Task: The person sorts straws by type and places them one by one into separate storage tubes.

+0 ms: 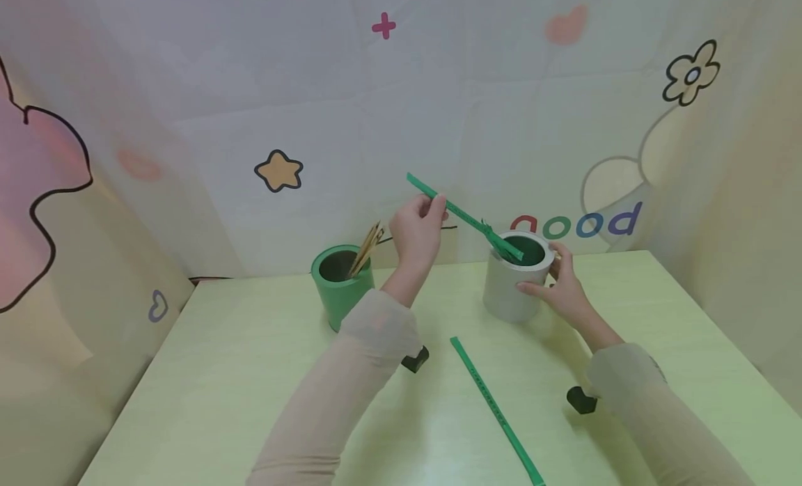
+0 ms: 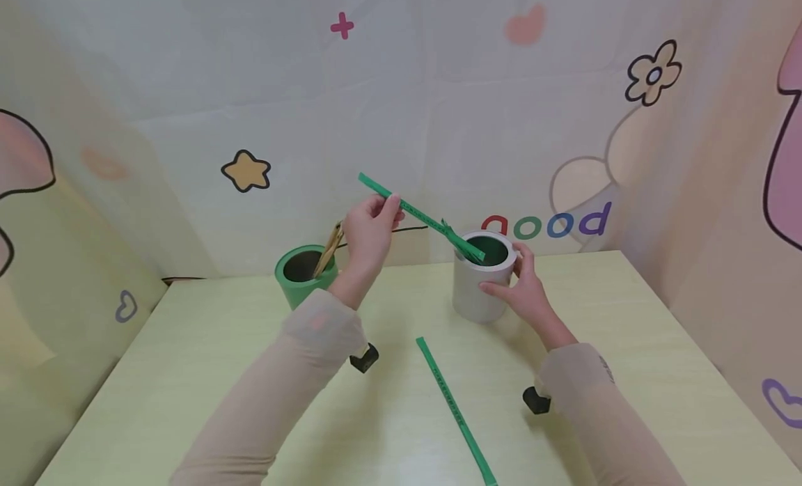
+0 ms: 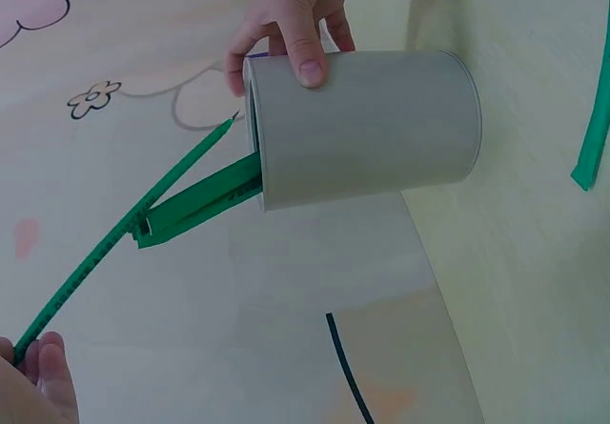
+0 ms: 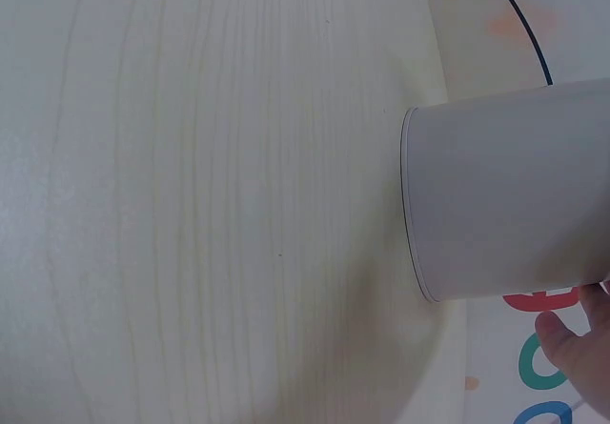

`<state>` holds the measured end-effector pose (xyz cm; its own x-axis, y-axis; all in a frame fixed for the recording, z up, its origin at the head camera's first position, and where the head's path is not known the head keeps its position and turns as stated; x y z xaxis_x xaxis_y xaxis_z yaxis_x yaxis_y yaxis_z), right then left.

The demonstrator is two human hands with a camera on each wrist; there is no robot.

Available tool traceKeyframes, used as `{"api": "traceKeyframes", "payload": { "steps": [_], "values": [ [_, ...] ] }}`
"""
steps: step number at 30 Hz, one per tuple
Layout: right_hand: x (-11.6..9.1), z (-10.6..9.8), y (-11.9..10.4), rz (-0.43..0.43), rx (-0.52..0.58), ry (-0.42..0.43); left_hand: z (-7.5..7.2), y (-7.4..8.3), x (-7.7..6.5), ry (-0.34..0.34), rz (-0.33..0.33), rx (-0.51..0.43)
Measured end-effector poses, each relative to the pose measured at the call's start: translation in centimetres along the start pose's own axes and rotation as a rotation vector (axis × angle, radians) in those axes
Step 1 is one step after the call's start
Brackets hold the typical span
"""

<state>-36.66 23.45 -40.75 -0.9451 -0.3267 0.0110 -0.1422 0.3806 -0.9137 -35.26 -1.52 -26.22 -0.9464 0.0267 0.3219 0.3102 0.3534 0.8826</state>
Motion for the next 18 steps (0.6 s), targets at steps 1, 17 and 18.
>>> {"api": "traceKeyframes", "payload": {
  "steps": [1,17,18],
  "values": [
    [0.0,0.0,0.0,0.000,0.001,0.000,0.1,0.0,0.1,0.006,0.006,0.016],
    [0.1,0.0,0.1,-0.015,-0.009,0.000,4.3,-1.3,-0.4,-0.076,0.048,0.117],
    [0.1,0.0,0.2,-0.014,-0.010,0.000,4.6,-1.4,-0.5,-0.088,0.043,0.125]
  ]
}}
Point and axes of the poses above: each hand's wrist, its own x-axis towards the middle knuckle, its own z-axis out of the palm, y = z × x, the point moved 6 cm from there along x, towards the middle knuckle, and after that the axes turned 15 degrees about -y, right-handed, at the moved point
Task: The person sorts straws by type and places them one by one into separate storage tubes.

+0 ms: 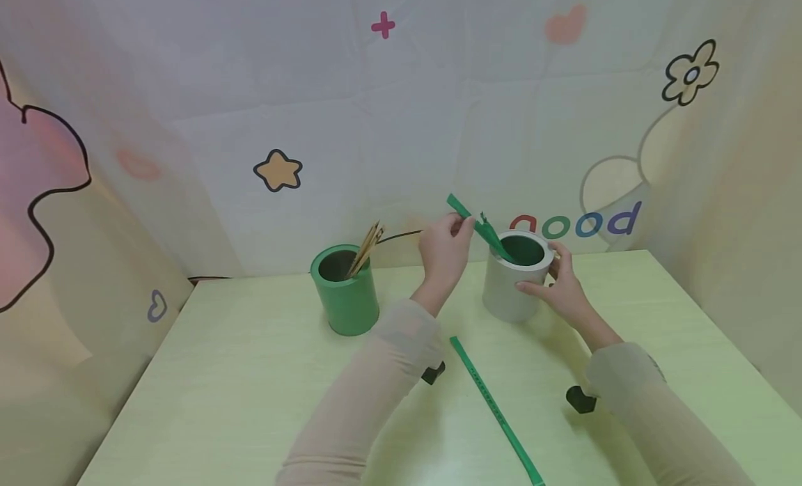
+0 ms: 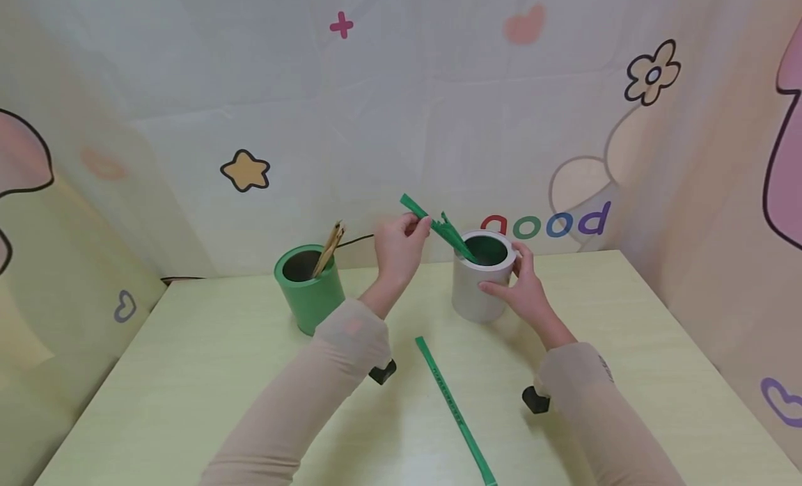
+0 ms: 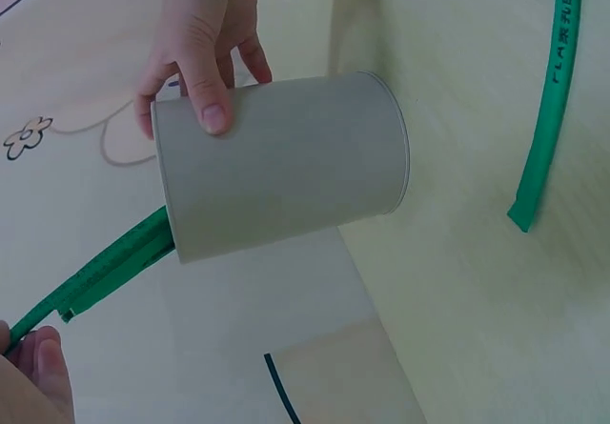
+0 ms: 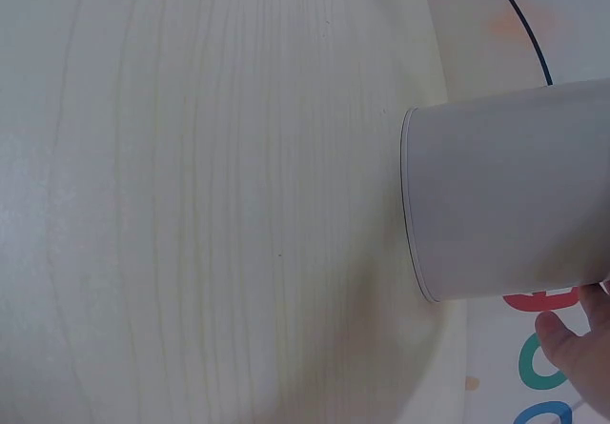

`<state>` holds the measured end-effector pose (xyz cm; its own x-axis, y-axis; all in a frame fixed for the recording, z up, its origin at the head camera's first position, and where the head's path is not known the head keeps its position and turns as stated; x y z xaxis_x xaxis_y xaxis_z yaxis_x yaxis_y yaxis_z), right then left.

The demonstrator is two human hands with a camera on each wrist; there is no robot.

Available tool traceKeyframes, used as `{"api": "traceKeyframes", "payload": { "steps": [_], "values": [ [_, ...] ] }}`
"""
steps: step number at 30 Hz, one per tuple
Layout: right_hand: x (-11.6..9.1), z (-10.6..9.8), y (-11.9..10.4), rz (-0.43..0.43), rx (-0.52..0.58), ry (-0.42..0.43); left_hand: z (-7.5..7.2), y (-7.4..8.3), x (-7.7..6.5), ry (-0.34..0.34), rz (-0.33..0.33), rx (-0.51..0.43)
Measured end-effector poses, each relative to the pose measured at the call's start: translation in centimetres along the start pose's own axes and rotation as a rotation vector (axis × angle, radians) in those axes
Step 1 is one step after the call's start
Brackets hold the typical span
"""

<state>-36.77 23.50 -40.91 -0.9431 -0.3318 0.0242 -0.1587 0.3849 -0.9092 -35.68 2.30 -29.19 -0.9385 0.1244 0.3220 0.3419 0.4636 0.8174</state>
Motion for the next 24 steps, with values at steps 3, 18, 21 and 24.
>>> {"api": "traceKeyframes", "payload": {
  "steps": [3,18,21,24],
  "values": [
    [0.0,0.0,0.1,-0.003,-0.005,0.001,0.9,-0.3,-0.2,-0.046,-0.032,0.030],
    [0.0,0.2,-0.1,0.002,-0.030,0.012,3.7,-3.3,-1.2,-0.265,-0.124,0.006],
    [0.0,0.1,-0.2,-0.001,-0.035,0.017,4.1,-4.2,-1.7,-0.272,-0.128,0.009],
    [-0.1,0.1,-0.2,-0.001,-0.033,0.017,4.5,-5.2,-2.4,-0.284,-0.147,0.007]
  ]
}}
Point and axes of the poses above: each hand's wrist, its own x-axis towards the middle knuckle, its own z-axis out of the palm, y = z × x, the point moved 6 cm from there along x, towards the middle knuckle, and after that the axes turned 15 degrees about -y, right-handed, at the moved point
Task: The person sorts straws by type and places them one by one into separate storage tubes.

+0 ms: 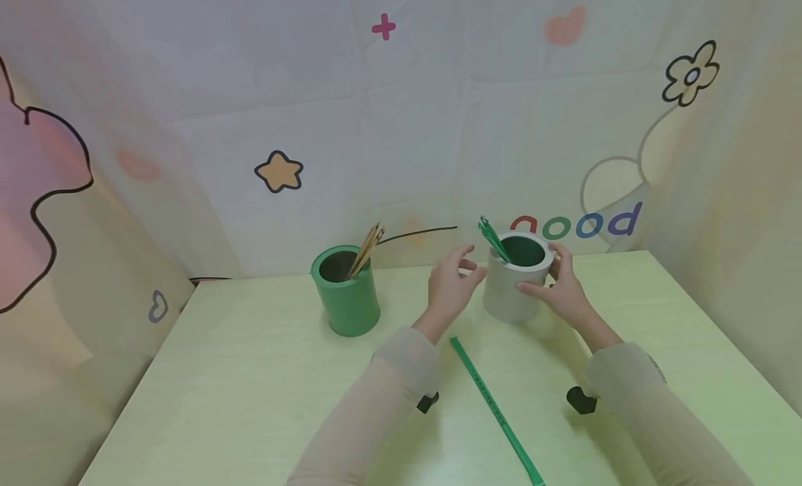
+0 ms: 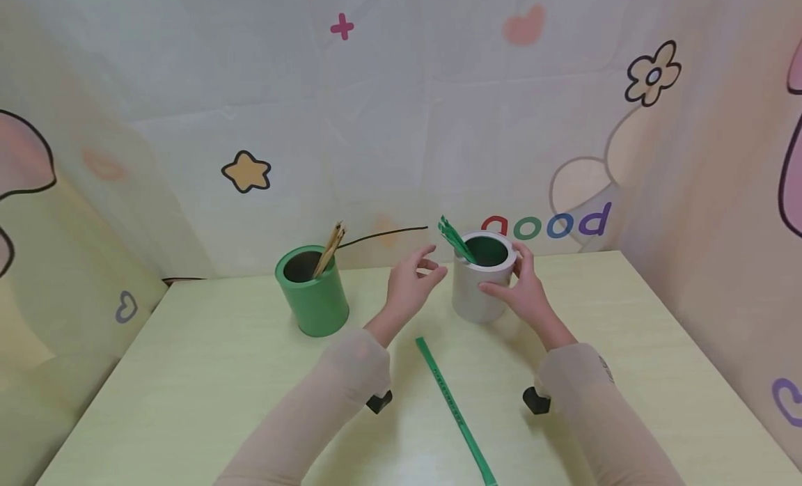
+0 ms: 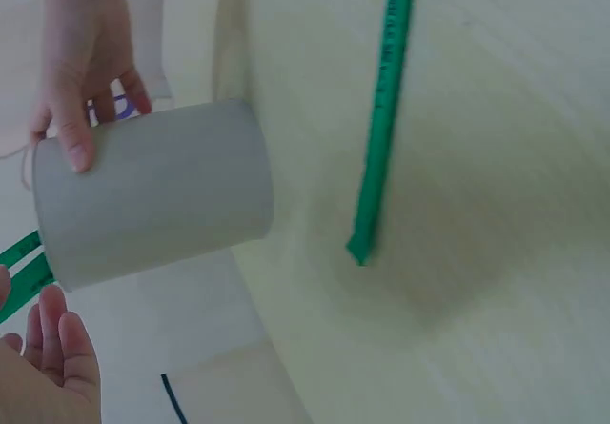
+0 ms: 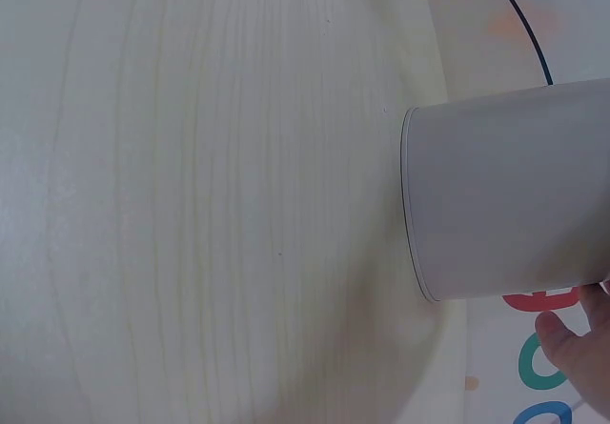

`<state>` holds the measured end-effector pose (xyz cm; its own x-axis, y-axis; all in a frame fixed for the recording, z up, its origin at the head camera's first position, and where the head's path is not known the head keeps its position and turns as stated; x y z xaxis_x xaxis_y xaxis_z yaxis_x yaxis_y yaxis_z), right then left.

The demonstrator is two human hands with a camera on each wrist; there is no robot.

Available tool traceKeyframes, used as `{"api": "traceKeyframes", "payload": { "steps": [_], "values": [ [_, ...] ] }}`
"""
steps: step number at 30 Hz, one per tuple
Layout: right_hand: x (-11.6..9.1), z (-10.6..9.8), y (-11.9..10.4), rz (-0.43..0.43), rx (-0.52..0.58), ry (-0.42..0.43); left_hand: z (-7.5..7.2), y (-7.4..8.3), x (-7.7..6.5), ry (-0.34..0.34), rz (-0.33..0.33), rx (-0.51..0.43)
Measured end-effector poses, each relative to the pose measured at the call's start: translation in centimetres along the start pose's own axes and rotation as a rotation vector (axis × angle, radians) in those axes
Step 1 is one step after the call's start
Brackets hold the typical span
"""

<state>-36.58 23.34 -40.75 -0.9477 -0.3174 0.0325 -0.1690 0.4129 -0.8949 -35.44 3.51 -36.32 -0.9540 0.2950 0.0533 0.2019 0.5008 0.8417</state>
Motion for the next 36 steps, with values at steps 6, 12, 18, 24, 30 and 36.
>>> {"api": "traceKeyframes", "payload": {
  "steps": [6,12,18,24,30,36],
  "values": [
    [-0.2,0.0,-0.2,0.011,0.006,-0.007,1.3,-2.2,-1.2,-0.041,-0.068,0.015],
    [-0.2,0.1,-0.1,0.023,0.004,-0.007,2.4,-4.0,-2.5,-0.085,-0.081,0.062],
    [0.0,0.0,0.1,0.023,0.009,-0.011,3.5,-6.1,-3.8,-0.160,-0.095,0.093],
    [0.0,-0.1,0.1,0.024,0.018,-0.014,4.6,-7.9,-4.8,-0.262,-0.158,0.112],
    [-0.1,0.0,0.0,0.021,0.013,-0.014,5.1,-8.5,-5.4,-0.320,-0.181,0.170],
    [-0.1,0.0,0.0,0.019,0.014,-0.013,5.5,-8.6,-5.7,-0.338,-0.177,0.272]
  ]
}}
Point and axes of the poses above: each hand's wrist, its own x-axis towards the middle knuckle, its own z-axis out of the palm, y = z × x, the point moved 6 cm from there along x, towards the middle knuckle, and after that the axes turned 15 degrees about -y, right-handed, at the moved point
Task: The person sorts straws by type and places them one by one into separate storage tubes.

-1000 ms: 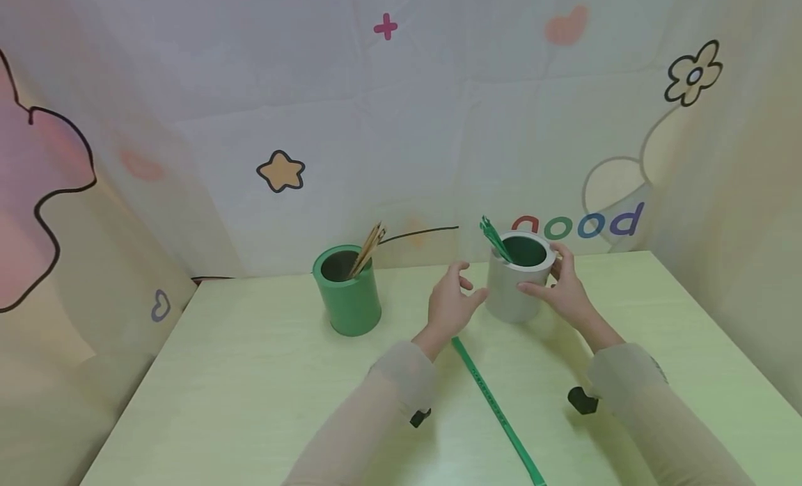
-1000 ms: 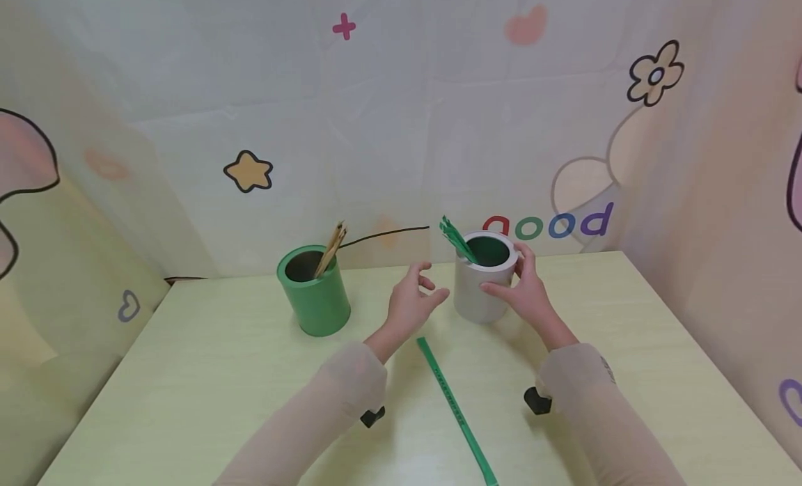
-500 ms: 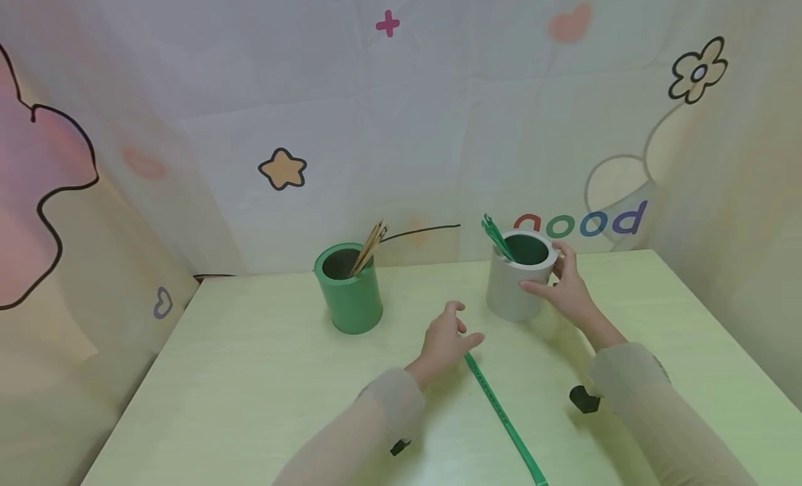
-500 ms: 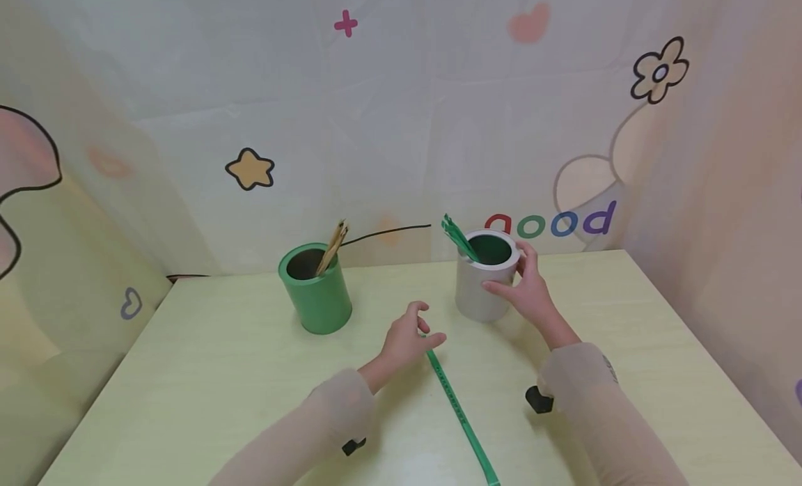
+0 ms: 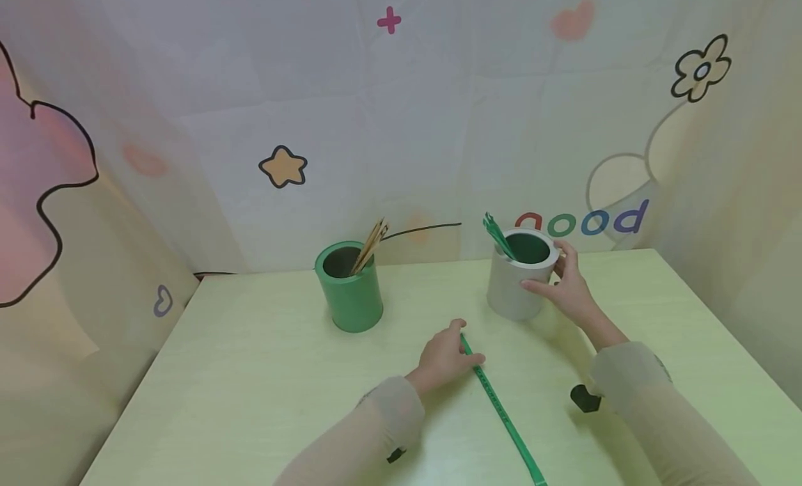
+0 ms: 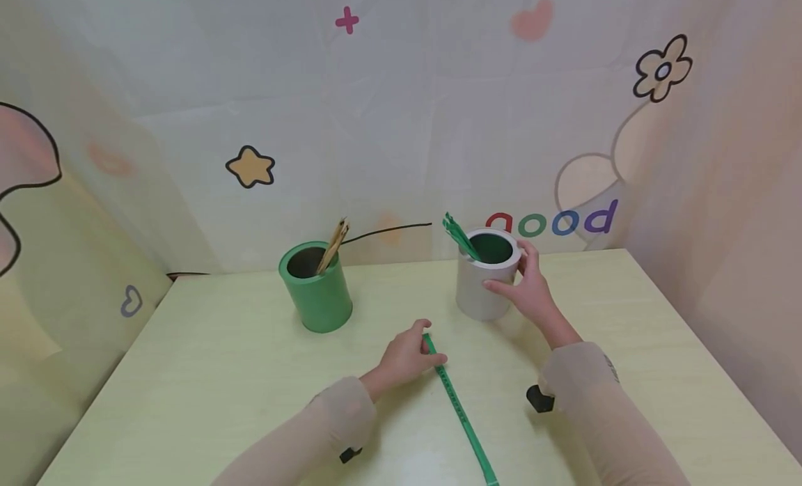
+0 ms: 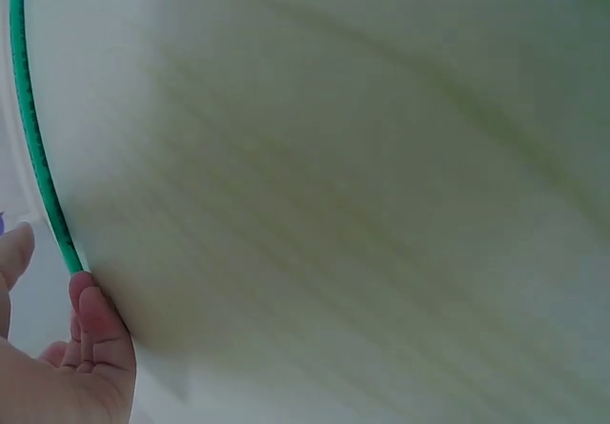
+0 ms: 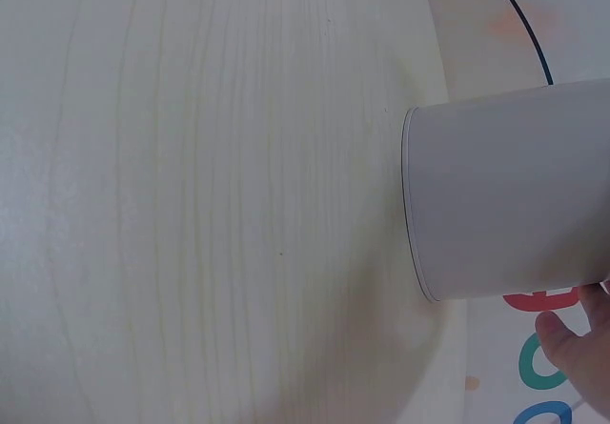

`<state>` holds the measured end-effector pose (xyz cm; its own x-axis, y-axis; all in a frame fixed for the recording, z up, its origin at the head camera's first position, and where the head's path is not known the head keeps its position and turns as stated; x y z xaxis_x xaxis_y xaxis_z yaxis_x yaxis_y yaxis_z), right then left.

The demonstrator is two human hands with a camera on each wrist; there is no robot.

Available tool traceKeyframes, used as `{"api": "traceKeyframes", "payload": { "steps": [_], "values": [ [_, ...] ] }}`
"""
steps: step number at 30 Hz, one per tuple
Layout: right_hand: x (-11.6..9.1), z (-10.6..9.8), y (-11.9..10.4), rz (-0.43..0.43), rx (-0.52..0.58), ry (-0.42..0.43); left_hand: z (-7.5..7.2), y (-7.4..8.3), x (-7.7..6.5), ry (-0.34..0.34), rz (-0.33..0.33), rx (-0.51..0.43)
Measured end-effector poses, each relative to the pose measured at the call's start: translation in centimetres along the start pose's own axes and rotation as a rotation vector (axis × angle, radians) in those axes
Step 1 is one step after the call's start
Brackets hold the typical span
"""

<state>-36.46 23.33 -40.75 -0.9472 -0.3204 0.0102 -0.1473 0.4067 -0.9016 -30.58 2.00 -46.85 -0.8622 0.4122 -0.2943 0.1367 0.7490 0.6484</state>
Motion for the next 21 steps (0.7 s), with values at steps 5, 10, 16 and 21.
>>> {"api": "traceKeyframes", "payload": {
  "steps": [5,10,16,21],
  "values": [
    [-0.8,0.4,-2.0,0.007,0.022,-0.007,0.3,0.2,0.1,0.005,-0.018,0.088],
    [-0.9,0.4,-2.4,0.021,0.025,-0.013,0.5,0.6,0.4,0.028,0.002,0.181],
    [-0.2,0.0,-0.5,0.015,0.001,-0.005,0.8,1.1,0.8,0.032,0.058,0.245],
    [0.1,-0.1,0.1,0.005,-0.019,0.006,0.9,1.7,0.8,0.022,0.074,0.202]
  ]
}}
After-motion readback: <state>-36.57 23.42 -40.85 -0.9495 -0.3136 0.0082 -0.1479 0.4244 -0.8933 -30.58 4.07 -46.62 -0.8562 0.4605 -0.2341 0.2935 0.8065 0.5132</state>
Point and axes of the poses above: each hand's wrist, its own x-axis towards the middle knuckle, its own z-axis out of the palm, y = z × x, the point moved 6 cm from there along x, towards the middle knuckle, and after that the axes turned 15 degrees about -y, right-handed, at the moved point
